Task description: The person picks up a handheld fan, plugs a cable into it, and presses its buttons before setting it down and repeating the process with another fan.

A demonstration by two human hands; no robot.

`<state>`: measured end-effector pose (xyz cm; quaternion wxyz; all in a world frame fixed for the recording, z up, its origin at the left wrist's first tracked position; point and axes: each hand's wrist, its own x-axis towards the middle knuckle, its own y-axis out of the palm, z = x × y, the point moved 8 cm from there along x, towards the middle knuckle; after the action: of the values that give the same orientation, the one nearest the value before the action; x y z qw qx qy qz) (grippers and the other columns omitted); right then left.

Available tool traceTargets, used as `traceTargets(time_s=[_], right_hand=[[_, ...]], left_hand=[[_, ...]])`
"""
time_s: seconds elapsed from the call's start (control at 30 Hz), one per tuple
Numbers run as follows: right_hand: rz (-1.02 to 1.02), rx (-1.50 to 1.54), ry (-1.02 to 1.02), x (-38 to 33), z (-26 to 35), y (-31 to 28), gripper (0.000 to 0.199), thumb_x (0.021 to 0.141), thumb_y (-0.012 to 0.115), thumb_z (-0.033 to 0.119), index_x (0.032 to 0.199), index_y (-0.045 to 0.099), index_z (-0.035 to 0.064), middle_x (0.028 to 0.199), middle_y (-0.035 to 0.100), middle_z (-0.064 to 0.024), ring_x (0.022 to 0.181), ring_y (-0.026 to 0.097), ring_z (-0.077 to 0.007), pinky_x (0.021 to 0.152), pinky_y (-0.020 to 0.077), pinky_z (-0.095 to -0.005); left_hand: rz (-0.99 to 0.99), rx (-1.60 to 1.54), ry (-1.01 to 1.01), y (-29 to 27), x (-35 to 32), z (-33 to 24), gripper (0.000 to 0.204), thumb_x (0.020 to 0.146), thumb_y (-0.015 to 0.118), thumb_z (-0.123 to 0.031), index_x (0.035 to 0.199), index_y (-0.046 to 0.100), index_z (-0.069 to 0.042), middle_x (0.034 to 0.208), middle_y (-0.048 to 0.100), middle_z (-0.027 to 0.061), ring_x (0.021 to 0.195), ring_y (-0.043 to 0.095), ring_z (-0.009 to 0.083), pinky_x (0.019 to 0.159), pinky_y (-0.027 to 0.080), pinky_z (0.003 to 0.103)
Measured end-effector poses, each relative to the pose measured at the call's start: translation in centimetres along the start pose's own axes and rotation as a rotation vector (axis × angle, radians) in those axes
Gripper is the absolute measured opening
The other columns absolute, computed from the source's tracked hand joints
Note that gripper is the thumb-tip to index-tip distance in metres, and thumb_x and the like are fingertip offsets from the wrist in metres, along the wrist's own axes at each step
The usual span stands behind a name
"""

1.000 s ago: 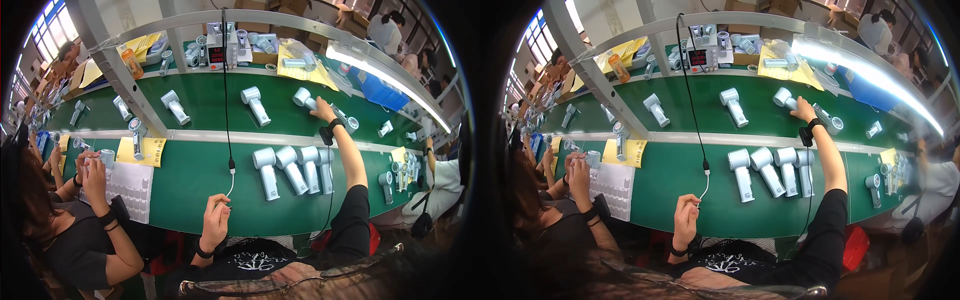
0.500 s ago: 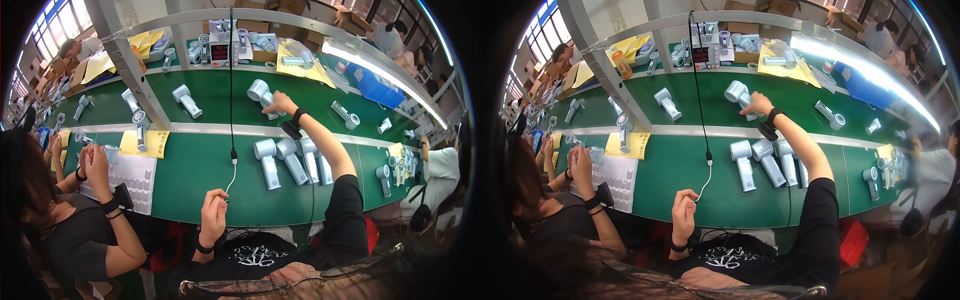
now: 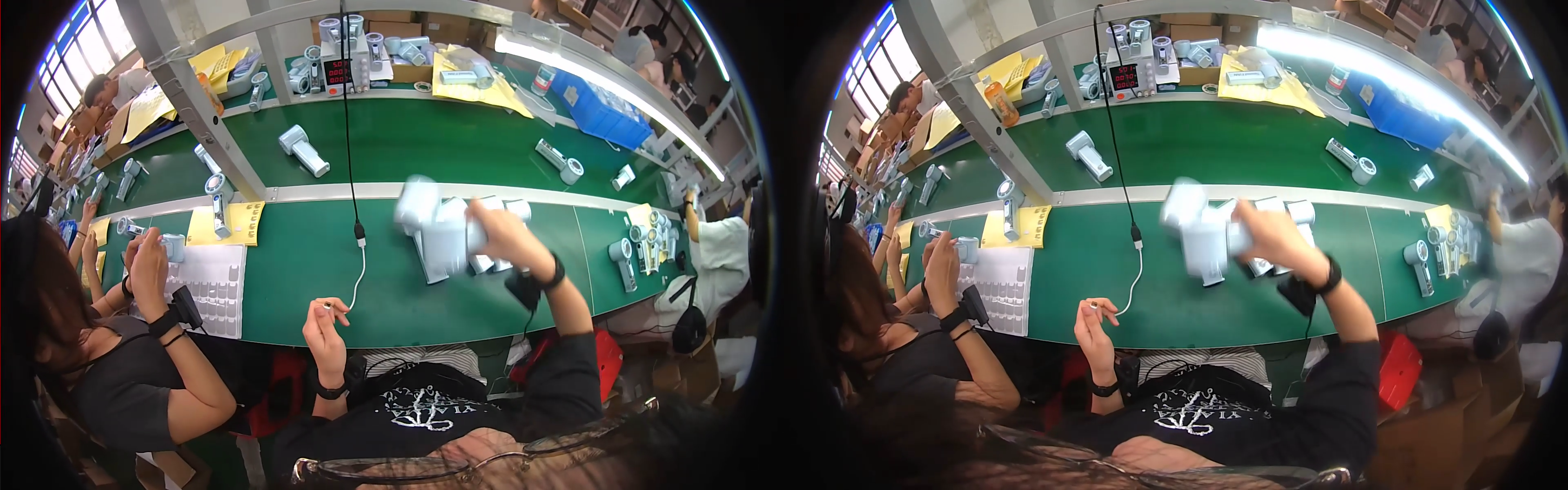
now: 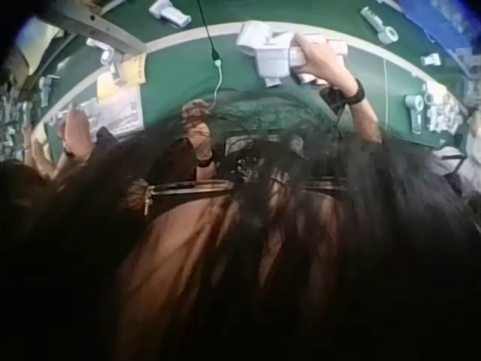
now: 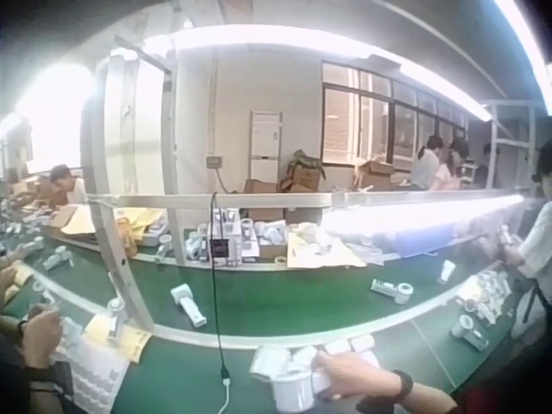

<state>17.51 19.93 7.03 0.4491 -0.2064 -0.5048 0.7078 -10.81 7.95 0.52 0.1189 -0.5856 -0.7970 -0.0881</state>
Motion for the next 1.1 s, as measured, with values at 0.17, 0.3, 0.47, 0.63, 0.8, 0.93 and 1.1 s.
traceTargets(time_s=[0.17, 0.3, 0.47, 0.63, 0.8, 0.93, 1.1], right_hand=[[0.186, -0.124, -0.146, -8.4, 5.7, 4.1, 0.052, 0.058, 0.077, 0.013, 0.101, 0.049, 0.0083, 0.084, 0.061, -0.0089, 0.081, 0.06, -0.0303, 0.066, 0.0464, -0.0424], [0.176, -0.113, -0.114, -10.4, 5.3, 6.3, 0.049, 0.058, 0.076, 0.012, 0.097, 0.048, 0.0077, 0.085, 0.059, -0.0074, 0.086, 0.059, -0.0279, 0.068, 0.0461, -0.0398], [-0.104, -0.007, -0.028, -11.3, 4.2, 3.9, 0.053, 0.061, 0.08, 0.015, 0.103, 0.05, 0.0042, 0.101, 0.062, -0.0123, 0.093, 0.062, -0.0284, 0.072, 0.0493, -0.0351], [-0.402, 0.219, 0.155, -12.3, 2.2, 1.2, 0.052, 0.073, 0.077, 0.019, 0.112, 0.047, 0.002, 0.105, 0.061, -0.0153, 0.094, 0.063, -0.0266, 0.072, 0.0503, -0.0349], [-0.667, 1.322, 0.306, -12.1, -0.2, 4.5, 0.049, 0.09, 0.06, 0.036, 0.121, 0.044, 0.0012, 0.104, 0.06, -0.0144, 0.083, 0.06, -0.023, 0.067, 0.0496, -0.035], [-0.607, 1.792, 0.351, -10.6, 1.1, 6.5, 0.053, 0.094, 0.049, 0.042, 0.125, 0.042, 0.0001, 0.095, 0.056, -0.0112, 0.07, 0.054, -0.0176, 0.061, 0.0463, -0.0308], [-0.514, 1.961, 0.267, -9.0, 2.1, 7.4, 0.054, 0.092, 0.05, 0.037, 0.13, 0.038, -0.0003, 0.087, 0.046, -0.0059, 0.061, 0.044, -0.0108, 0.053, 0.0392, -0.0245]], left_hand=[[0.066, -0.001, -0.014, 1.7, 0.4, 0.0, 0.039, 0.104, 0.028, -0.024, 0.073, 0.039, -0.003, 0.077, 0.057, 0.0097, 0.058, 0.045, 0.0095, 0.058, 0.038, 0.023], [0.16, -0.011, -0.054, 3.4, -0.3, 0.2, 0.037, 0.104, 0.029, -0.022, 0.072, 0.038, -0.004, 0.076, 0.058, 0.0098, 0.057, 0.044, 0.0088, 0.056, 0.037, 0.023], [0.238, 0.02, -0.059, 4.9, -1.1, 0.7, 0.036, 0.103, 0.03, -0.02, 0.072, 0.038, -0.003, 0.075, 0.058, 0.01, 0.057, 0.044, 0.0084, 0.055, 0.037, 0.022], [0.245, 0.017, -0.057, 5.6, -1.4, 0.6, 0.036, 0.103, 0.03, -0.02, 0.072, 0.038, -0.003, 0.075, 0.058, 0.0102, 0.057, 0.044, 0.0089, 0.055, 0.037, 0.023], [0.253, -0.011, -0.031, 6.2, -1.4, 0.0, 0.037, 0.103, 0.031, -0.02, 0.072, 0.039, -0.002, 0.074, 0.058, 0.0103, 0.057, 0.044, 0.0093, 0.055, 0.037, 0.023], [0.285, -0.035, -0.039, 6.7, -1.6, -0.5, 0.036, 0.103, 0.031, -0.02, 0.072, 0.04, -0.002, 0.074, 0.057, 0.01, 0.057, 0.044, 0.0094, 0.055, 0.036, 0.023], [0.427, -0.027, -0.015, 8.5, -2.4, -0.8, 0.031, 0.101, 0.035, -0.017, 0.076, 0.044, 0.0, 0.073, 0.055, 0.0092, 0.06, 0.046, 0.0116, 0.056, 0.037, 0.025]])
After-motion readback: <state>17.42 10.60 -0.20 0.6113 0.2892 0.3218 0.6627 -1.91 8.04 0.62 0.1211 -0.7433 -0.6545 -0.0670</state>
